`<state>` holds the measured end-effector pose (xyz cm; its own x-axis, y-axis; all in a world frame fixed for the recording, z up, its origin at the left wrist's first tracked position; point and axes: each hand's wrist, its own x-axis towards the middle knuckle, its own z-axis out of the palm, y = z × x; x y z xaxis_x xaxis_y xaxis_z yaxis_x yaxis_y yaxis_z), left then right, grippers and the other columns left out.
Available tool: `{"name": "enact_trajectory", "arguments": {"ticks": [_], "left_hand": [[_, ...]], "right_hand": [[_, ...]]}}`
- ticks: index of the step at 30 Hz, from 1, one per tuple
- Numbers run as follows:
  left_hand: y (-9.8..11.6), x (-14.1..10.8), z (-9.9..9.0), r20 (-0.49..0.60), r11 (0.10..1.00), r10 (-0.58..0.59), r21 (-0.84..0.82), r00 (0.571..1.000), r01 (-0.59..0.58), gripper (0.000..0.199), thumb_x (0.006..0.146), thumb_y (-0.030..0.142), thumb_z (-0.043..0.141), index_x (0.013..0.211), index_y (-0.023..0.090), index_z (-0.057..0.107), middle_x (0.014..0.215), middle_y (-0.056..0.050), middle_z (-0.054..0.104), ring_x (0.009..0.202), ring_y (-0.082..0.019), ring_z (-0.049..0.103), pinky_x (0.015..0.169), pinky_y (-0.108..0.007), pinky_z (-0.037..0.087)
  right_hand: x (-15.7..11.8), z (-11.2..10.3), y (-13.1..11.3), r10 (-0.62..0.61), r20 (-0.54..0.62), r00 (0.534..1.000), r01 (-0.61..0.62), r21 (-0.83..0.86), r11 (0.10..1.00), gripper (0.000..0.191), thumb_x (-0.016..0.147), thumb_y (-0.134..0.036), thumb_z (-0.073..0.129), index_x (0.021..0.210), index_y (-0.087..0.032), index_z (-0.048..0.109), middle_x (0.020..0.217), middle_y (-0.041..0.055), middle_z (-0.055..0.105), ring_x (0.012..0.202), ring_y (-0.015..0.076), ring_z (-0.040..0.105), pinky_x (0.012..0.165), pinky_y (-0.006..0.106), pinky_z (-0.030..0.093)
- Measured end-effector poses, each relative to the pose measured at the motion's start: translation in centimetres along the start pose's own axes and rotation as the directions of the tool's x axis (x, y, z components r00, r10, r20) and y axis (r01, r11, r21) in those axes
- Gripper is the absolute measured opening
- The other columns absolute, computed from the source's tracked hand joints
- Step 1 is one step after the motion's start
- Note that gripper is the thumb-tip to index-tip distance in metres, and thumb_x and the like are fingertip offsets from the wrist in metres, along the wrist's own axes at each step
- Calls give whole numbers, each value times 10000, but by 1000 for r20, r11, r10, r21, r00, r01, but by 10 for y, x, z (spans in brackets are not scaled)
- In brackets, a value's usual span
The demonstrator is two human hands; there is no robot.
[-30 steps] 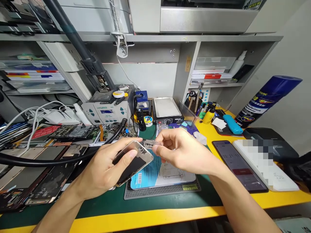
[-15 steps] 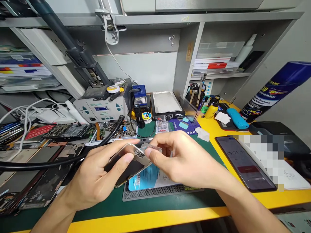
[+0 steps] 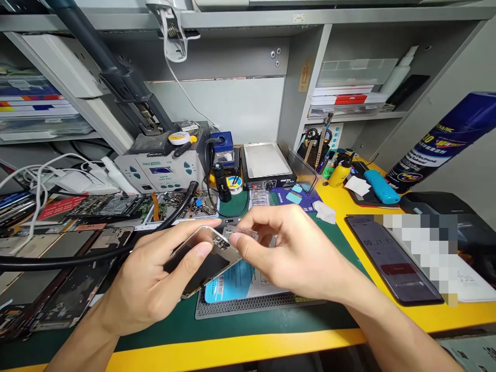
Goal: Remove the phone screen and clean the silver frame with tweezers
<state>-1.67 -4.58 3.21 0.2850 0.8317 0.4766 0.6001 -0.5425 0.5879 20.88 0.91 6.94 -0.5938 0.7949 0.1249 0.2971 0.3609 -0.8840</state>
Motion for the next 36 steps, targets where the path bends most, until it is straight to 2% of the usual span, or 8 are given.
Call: {"name": "enact_trajectory", "arguments": {"ticks": [5, 10, 20, 28, 36], "left_hand": [[-1, -1, 0, -5, 1000, 15, 11, 1000, -15, 401, 959, 134, 575, 1337, 266, 550, 1127, 53, 719, 1004, -61, 675, 954, -124, 453], [1, -3, -1, 18, 999, -22, 36, 1000, 21, 405, 959, 146, 578, 1337, 288, 543, 1108, 74, 715, 993, -52, 665, 944, -118, 447], [-1, 1, 0, 21, 1000, 15, 16, 1000, -15, 311, 950, 125, 577, 1238, 243, 587, 1156, 44, 704, 1042, -76, 659, 976, -162, 458], [1, 0, -1, 43, 1000, 8, -3, 999, -8, 197, 955, 121, 557, 1110, 238, 592, 1014, 36, 665, 906, -92, 617, 846, -214, 475], [1, 1, -2, 53, 1000, 12, -9, 999, -11, 191, 951, 108, 556, 1096, 226, 598, 1008, 25, 641, 921, -96, 594, 865, -210, 462]], "right_hand": [[2, -1, 2, 20, 36, 999, -23, 91, 996, 181, 927, -266, 659, 779, -172, 705, 677, 4, 715, 612, 131, 626, 571, 227, 483], [3, -3, 5, 65, 89, 994, -76, 129, 989, 182, 913, -282, 675, 775, -166, 702, 673, 15, 728, 596, 137, 627, 571, 235, 488], [2, -7, 7, 95, 144, 985, -111, 111, 988, 144, 885, -214, 662, 768, -163, 728, 684, 31, 752, 616, 179, 677, 604, 271, 539], [2, -7, 6, 110, 147, 983, -131, 144, 981, 106, 829, -107, 655, 758, -161, 712, 702, 23, 766, 613, 171, 677, 586, 252, 536], [4, -8, 10, 104, 173, 979, -131, 151, 980, 130, 807, -57, 642, 751, -165, 689, 705, 7, 765, 628, 172, 696, 599, 247, 549]]}}
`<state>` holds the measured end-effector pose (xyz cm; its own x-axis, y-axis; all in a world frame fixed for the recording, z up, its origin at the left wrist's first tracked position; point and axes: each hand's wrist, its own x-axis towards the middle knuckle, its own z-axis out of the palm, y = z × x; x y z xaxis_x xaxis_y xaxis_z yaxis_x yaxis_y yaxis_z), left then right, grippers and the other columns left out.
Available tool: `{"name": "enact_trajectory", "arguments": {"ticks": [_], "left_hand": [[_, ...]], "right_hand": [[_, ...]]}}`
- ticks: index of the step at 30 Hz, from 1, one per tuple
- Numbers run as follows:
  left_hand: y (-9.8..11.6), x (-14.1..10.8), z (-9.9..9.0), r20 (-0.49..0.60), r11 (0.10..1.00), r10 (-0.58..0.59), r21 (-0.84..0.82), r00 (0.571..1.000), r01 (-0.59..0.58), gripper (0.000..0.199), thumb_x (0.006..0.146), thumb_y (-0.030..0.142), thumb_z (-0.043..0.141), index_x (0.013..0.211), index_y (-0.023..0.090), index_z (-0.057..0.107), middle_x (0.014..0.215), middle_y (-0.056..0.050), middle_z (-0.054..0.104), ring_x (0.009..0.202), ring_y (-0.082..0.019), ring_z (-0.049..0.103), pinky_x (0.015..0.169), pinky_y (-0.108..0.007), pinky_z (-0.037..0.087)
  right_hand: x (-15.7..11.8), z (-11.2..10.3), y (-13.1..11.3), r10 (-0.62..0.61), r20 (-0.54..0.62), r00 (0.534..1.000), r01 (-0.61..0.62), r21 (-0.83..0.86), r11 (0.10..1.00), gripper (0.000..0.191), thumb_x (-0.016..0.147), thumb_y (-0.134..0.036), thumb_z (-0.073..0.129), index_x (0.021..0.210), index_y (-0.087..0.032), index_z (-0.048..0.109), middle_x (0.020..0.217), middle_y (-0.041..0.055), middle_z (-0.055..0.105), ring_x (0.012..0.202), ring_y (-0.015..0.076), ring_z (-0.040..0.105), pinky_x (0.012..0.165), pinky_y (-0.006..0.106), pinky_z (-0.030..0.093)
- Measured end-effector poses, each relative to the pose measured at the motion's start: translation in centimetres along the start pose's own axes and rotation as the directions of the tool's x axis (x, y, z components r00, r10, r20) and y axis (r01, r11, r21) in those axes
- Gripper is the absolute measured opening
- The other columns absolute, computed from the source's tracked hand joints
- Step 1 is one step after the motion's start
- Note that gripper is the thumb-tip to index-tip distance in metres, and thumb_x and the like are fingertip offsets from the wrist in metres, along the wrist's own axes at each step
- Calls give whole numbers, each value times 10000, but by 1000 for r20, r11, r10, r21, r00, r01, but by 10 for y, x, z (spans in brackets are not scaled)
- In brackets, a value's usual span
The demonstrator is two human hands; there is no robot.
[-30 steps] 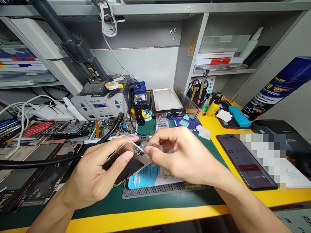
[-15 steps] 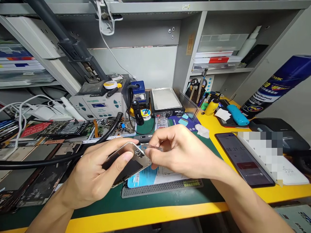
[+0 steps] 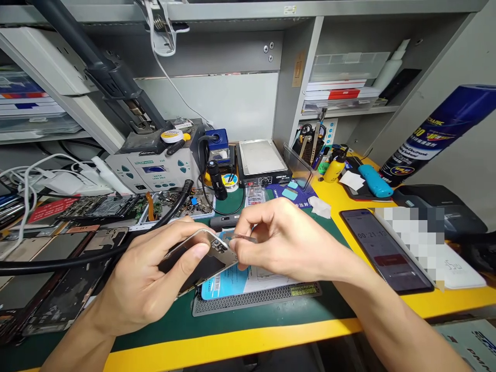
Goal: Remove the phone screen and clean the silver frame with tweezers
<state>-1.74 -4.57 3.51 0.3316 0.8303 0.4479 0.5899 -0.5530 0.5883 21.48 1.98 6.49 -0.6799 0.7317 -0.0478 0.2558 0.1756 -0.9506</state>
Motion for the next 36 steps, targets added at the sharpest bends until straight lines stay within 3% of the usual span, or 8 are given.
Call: {"name": "enact_trajectory", "arguments": {"ticks": [8, 16, 26, 31, 36], "left_hand": [[0, -1, -1, 16, 1000, 9, 17, 1000, -9, 183, 952, 112, 559, 1093, 224, 592, 1014, 12, 638, 945, -115, 587, 991, -258, 426], [2, 2, 0, 21, 1000, 3, 10, 1000, -3, 157, 954, 101, 545, 1048, 221, 583, 939, 7, 600, 859, -125, 548, 827, -265, 444], [2, 3, 0, 9, 998, 60, 34, 998, -60, 159, 931, 76, 559, 1016, 207, 591, 899, -9, 597, 833, -142, 540, 800, -293, 446], [0, 4, -2, -59, 980, 199, 36, 978, -197, 246, 878, -9, 594, 1049, 167, 617, 890, -32, 640, 841, -150, 563, 786, -317, 482], [-4, 8, -4, -161, 934, 358, 74, 920, -350, 400, 789, -102, 635, 1109, 137, 651, 955, -68, 708, 900, -174, 618, 823, -363, 543]], "right_hand": [[-2, -1, 0, 18, 19, 1000, -18, -2, 1000, 84, 817, -101, 674, 758, -161, 681, 705, 6, 764, 624, 146, 657, 580, 221, 514], [0, -4, 0, -12, 31, 999, 15, -76, 997, 79, 821, -147, 684, 743, -160, 692, 669, -14, 737, 596, 115, 597, 552, 197, 474], [-3, -4, -2, -63, 46, 997, 68, -123, 990, 71, 811, -128, 664, 748, -151, 689, 659, -18, 711, 584, 113, 595, 538, 204, 449], [-5, -4, -4, -252, -11, 968, 237, -295, 926, 87, 809, -119, 681, 733, -158, 696, 654, -34, 680, 579, 91, 552, 548, 198, 434], [-10, -1, -2, -540, -37, 841, 477, -421, 771, 82, 848, -97, 683, 807, -162, 710, 729, -3, 700, 648, 107, 599, 648, 230, 475]]}}
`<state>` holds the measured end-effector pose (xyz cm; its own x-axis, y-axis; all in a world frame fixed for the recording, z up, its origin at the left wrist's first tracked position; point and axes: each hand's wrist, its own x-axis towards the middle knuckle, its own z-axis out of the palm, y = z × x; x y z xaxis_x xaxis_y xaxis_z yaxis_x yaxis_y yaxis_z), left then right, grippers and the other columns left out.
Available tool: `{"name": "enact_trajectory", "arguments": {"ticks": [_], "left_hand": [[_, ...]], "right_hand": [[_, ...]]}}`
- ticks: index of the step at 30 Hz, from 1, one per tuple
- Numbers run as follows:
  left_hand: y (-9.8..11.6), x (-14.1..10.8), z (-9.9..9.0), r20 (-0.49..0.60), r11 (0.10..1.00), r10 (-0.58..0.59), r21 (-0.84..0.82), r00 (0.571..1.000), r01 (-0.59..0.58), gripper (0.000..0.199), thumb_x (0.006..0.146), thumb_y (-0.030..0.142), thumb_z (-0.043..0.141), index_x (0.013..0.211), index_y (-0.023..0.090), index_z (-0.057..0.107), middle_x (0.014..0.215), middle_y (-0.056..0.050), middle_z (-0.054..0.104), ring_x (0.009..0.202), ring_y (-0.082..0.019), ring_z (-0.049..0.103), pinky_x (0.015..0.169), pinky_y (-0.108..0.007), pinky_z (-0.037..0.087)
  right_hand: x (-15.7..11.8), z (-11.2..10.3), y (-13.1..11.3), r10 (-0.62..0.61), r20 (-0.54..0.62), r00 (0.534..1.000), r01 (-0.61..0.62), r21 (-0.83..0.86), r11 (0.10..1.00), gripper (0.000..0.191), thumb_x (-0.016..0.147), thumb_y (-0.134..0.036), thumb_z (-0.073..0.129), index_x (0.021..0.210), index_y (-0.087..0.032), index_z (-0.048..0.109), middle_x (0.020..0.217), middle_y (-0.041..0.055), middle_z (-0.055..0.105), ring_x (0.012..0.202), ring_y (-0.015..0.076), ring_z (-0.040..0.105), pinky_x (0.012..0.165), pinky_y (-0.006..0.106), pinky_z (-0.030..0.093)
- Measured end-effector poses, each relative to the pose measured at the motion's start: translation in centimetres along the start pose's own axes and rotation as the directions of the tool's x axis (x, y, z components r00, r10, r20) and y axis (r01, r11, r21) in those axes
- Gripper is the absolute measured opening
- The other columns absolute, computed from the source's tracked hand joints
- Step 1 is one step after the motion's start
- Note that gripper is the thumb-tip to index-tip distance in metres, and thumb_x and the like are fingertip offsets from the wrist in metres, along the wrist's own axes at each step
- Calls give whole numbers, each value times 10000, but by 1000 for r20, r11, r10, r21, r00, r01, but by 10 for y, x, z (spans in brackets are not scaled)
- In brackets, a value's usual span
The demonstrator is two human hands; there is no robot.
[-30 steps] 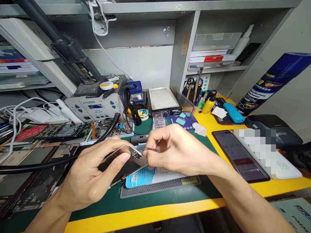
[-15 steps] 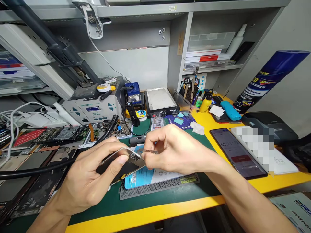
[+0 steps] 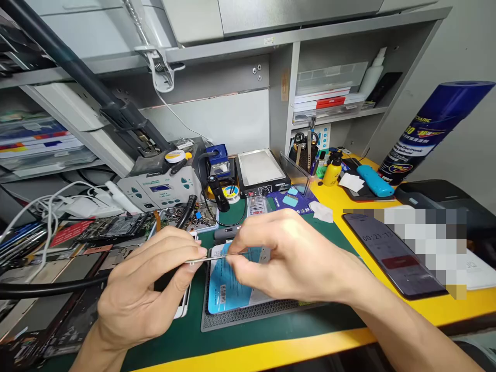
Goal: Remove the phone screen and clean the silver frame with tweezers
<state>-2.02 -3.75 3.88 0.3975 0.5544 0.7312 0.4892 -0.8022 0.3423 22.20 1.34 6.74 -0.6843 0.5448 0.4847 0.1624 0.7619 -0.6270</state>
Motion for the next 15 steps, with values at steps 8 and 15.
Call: {"name": "enact_trajectory", "arguments": {"ticks": [8, 15], "left_hand": [[-2, -2, -1, -57, 999, 16, -41, 998, -18, 503, 786, -108, 631, 1185, 195, 680, 1022, -88, 736, 967, -215, 661, 821, -419, 596], [0, 0, -2, -66, 1000, 21, -16, 998, -22, 502, 799, -108, 629, 1193, 198, 688, 1044, -95, 739, 997, -219, 668, 834, -427, 605]], "right_hand": [[-5, 0, -5, -215, -16, 977, 208, -186, 960, 128, 945, -96, 620, 1026, -168, 687, 897, 54, 740, 765, 140, 708, 706, 231, 561], [-7, 4, -3, -325, -28, 945, 294, -355, 888, 136, 938, -102, 633, 1054, -153, 680, 961, 56, 774, 816, 135, 729, 746, 238, 575]]}}
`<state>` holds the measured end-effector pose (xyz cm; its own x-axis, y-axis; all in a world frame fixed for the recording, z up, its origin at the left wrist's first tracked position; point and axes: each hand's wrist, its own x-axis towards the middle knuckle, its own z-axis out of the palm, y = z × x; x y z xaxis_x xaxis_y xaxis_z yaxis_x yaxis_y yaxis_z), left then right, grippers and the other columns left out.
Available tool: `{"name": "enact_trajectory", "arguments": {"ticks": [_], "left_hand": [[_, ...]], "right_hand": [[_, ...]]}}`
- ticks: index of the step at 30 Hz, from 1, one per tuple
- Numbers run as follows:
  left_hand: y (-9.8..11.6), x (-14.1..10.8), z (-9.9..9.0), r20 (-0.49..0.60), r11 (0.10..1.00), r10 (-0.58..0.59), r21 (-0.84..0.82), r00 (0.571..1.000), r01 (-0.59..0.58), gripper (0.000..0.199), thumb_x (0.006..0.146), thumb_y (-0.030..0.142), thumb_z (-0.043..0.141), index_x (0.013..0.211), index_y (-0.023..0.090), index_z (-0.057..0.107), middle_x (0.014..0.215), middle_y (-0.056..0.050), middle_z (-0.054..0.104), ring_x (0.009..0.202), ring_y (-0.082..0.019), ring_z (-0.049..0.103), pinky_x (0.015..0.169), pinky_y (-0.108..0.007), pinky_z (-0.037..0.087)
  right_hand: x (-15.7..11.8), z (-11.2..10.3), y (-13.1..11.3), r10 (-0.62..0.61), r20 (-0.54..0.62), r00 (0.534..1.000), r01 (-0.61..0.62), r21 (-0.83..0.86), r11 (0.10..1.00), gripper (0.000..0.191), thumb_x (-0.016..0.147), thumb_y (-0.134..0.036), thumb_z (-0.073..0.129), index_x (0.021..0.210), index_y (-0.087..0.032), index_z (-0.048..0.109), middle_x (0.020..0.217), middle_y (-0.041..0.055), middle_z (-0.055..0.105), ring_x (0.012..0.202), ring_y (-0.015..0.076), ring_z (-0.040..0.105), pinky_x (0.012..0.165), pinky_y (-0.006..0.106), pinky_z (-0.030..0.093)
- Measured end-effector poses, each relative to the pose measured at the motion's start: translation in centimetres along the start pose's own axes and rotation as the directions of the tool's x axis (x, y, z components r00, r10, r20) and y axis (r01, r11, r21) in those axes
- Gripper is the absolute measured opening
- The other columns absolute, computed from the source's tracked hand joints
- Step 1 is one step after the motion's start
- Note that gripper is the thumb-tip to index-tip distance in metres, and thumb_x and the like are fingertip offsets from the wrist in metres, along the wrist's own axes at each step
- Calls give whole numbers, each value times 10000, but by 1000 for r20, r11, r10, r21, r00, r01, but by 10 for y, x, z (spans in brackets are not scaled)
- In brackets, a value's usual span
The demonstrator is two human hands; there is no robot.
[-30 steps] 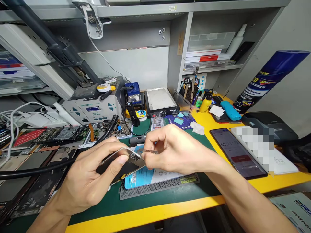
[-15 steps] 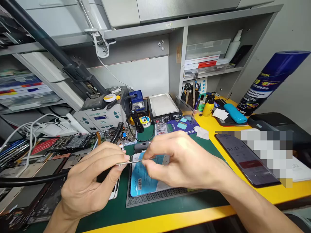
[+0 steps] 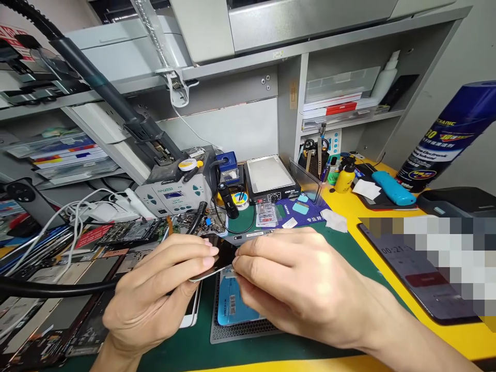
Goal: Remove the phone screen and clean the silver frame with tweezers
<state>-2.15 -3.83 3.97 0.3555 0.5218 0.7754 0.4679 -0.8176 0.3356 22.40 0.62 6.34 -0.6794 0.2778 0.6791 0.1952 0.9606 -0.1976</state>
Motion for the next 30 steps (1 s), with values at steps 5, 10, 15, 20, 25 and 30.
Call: {"name": "enact_trajectory", "arguments": {"ticks": [5, 10, 15, 20, 25, 30], "left_hand": [[2, 2, -2, 0, 1000, 7, 26, 1000, -7, 450, 818, -83, 632, 1170, 190, 695, 1032, -98, 750, 993, -217, 679, 845, -428, 615], [1, 2, -3, -10, 999, 22, 48, 1000, -21, 441, 790, -100, 649, 1133, 172, 702, 1052, -106, 757, 1017, -228, 686, 902, -460, 613], [3, 2, -4, 1, 998, 24, 53, 1000, -24, 462, 791, -103, 643, 1150, 183, 690, 1066, -99, 758, 1043, -232, 680, 917, -468, 614], [2, 2, -3, 12, 998, 34, 55, 999, -35, 456, 795, -108, 636, 1150, 173, 689, 1068, -101, 753, 1045, -229, 676, 925, -465, 607], [-1, 0, 1, 39, 999, -6, 46, 999, 4, 428, 821, -100, 602, 1144, 172, 667, 1015, -86, 727, 1014, -209, 659, 933, -451, 585], [0, -1, 2, 52, 992, -101, 78, 994, 97, 420, 850, -45, 611, 1223, 146, 635, 1072, -100, 696, 1016, -199, 633, 930, -385, 541]], "right_hand": [[-1, 1, 0, -23, -10, 1000, 22, -26, 999, 136, 925, -100, 662, 1053, -133, 694, 1004, 58, 784, 849, 133, 729, 785, 252, 577], [0, 0, -2, -28, 6, 1000, 28, -59, 998, 136, 924, -92, 660, 1049, -134, 694, 999, 59, 784, 829, 138, 726, 748, 267, 576], [0, -2, -5, -42, 15, 999, 44, -100, 994, 131, 933, -103, 648, 1053, -134, 692, 1006, 71, 786, 803, 149, 726, 732, 284, 574], [-3, -2, -6, -51, 38, 998, 56, -147, 988, 135, 950, -120, 623, 1065, -139, 689, 998, 79, 780, 753, 158, 711, 667, 296, 547], [-3, 2, -4, 48, 54, 997, -41, -117, 992, 91, 972, -134, 592, 988, -169, 674, 865, 53, 741, 701, 143, 682, 648, 264, 503], [1, 4, 1, 246, 157, 956, -267, 125, 956, 84, 980, -190, 591, 948, -171, 666, 769, -5, 685, 652, 105, 600, 635, 238, 436]]}}
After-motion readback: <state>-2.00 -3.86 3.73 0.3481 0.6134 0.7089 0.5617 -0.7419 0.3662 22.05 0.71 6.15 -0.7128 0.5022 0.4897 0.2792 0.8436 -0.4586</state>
